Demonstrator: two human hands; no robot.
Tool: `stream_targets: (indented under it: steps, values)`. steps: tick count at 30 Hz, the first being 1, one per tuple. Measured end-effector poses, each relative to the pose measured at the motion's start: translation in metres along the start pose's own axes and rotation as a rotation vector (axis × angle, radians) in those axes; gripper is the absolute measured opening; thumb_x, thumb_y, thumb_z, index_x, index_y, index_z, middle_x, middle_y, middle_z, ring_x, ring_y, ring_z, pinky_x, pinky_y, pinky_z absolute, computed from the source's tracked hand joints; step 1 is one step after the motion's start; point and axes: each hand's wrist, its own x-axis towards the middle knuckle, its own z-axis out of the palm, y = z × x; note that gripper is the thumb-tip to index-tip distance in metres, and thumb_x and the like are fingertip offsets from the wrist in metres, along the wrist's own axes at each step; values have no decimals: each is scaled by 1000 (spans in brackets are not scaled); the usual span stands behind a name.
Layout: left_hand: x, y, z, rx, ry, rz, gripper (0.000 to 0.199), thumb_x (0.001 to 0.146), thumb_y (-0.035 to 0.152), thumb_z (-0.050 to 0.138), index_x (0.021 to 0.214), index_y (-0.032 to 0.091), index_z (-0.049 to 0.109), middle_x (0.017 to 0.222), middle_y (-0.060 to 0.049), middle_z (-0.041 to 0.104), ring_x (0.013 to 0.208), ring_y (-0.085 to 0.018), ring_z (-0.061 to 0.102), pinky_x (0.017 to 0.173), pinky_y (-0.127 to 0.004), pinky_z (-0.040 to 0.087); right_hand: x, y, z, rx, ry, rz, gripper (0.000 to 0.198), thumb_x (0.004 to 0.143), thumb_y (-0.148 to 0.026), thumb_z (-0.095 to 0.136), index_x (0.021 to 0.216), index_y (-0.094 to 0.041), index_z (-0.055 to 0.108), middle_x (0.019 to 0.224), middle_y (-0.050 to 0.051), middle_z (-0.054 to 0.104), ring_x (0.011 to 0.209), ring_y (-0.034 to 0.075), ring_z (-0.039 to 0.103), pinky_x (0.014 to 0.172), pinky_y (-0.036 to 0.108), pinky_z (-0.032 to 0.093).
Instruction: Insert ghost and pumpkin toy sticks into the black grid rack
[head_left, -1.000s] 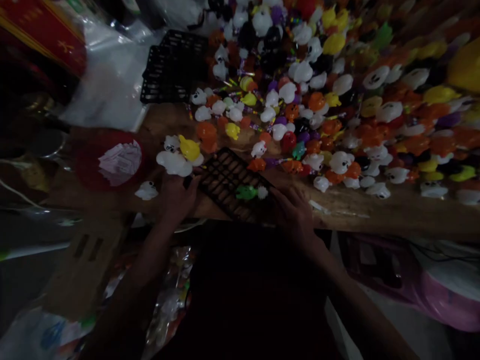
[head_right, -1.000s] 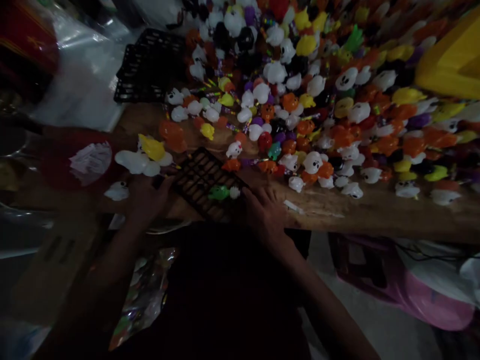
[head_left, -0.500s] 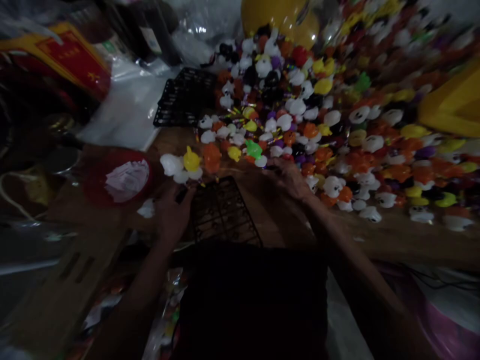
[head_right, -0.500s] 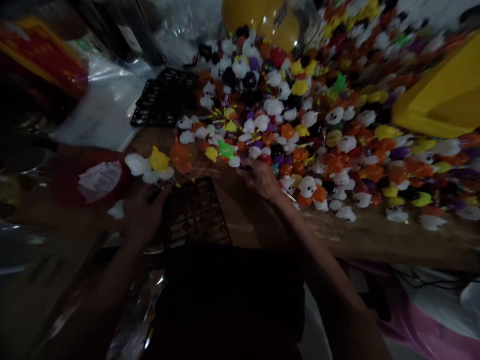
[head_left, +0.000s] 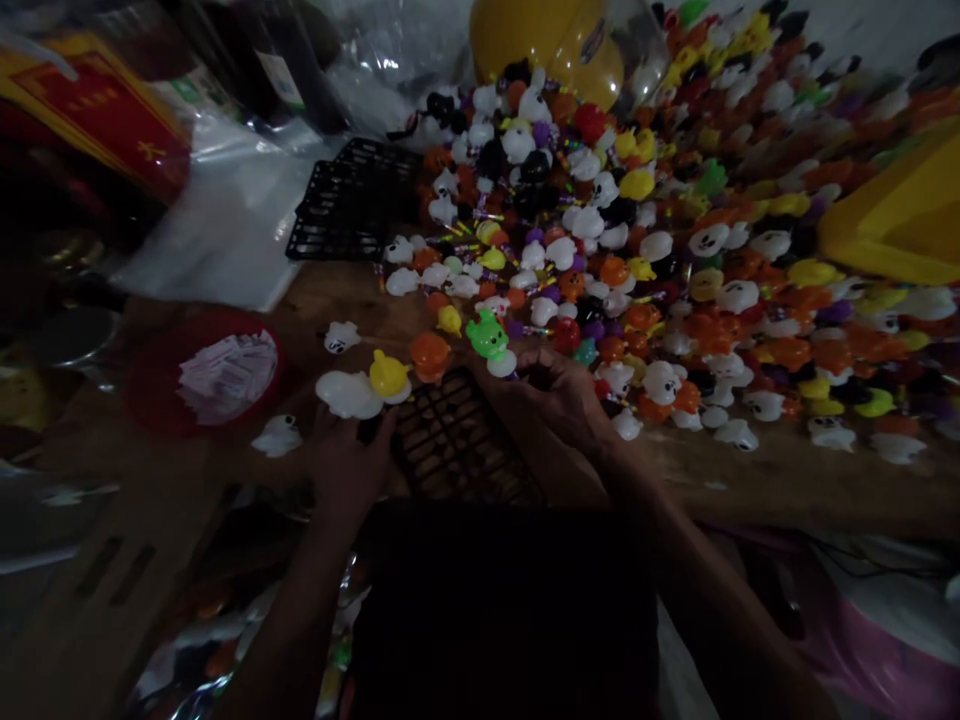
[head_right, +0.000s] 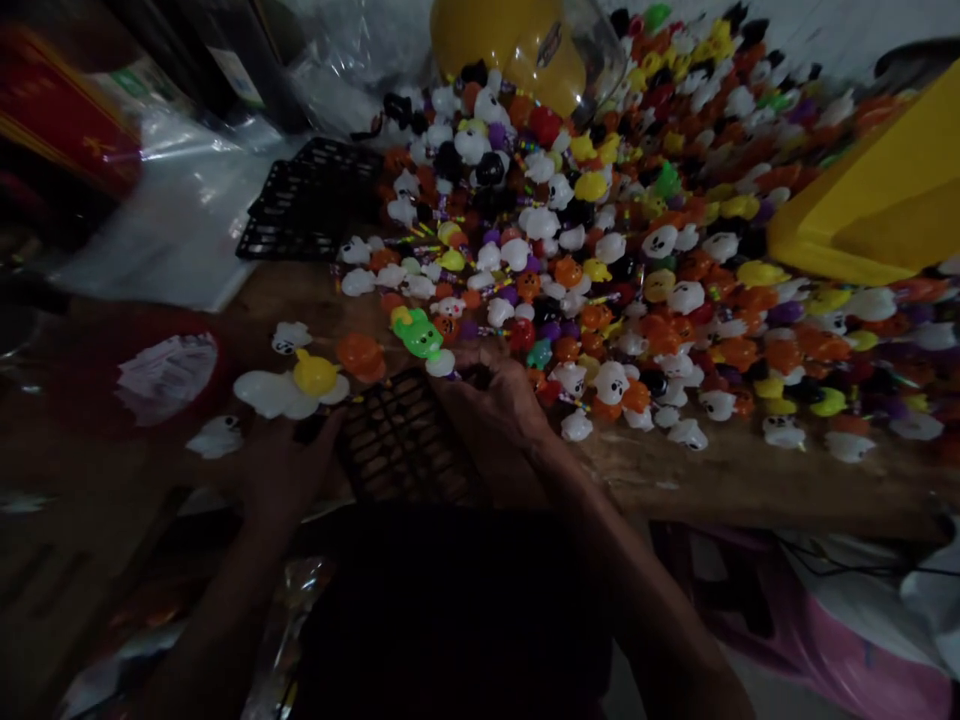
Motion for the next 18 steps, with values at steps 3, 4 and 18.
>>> stream_targets:
  steps: [3, 4, 18]
  values:
    - [3, 1, -2, -23, -39, -32, 33, 89, 49, 59, 97, 19, 73, 112, -15, 75, 122, -33, 64, 113, -54, 45, -8, -2, 9, -45, 44, -26, 29, 82, -48, 73, 87, -20, 75, 82, 1, 73, 73, 15, 64, 65, 27, 51]
    - [4, 1, -2, -30, -50, -40, 34, 89, 49, 59, 98, 19, 73, 112, -16, 75, 122, -33, 63, 114, -55, 44, -10, -2, 10, -77, 56, -44, 28, 84, -47, 71, 85, -20, 76, 79, 1, 72, 71, 15, 63, 64, 27, 50]
    - [2, -3, -8, -108, -137, -38, 33, 91, 46, 56, 103, 21, 74, 116, -11, 75, 121, -31, 63, 116, -52, 42, 14, 15, 33, -133, 7, -86, 24, 92, -45, 65, 98, -22, 73, 92, 1, 74, 85, 18, 66, 78, 32, 54]
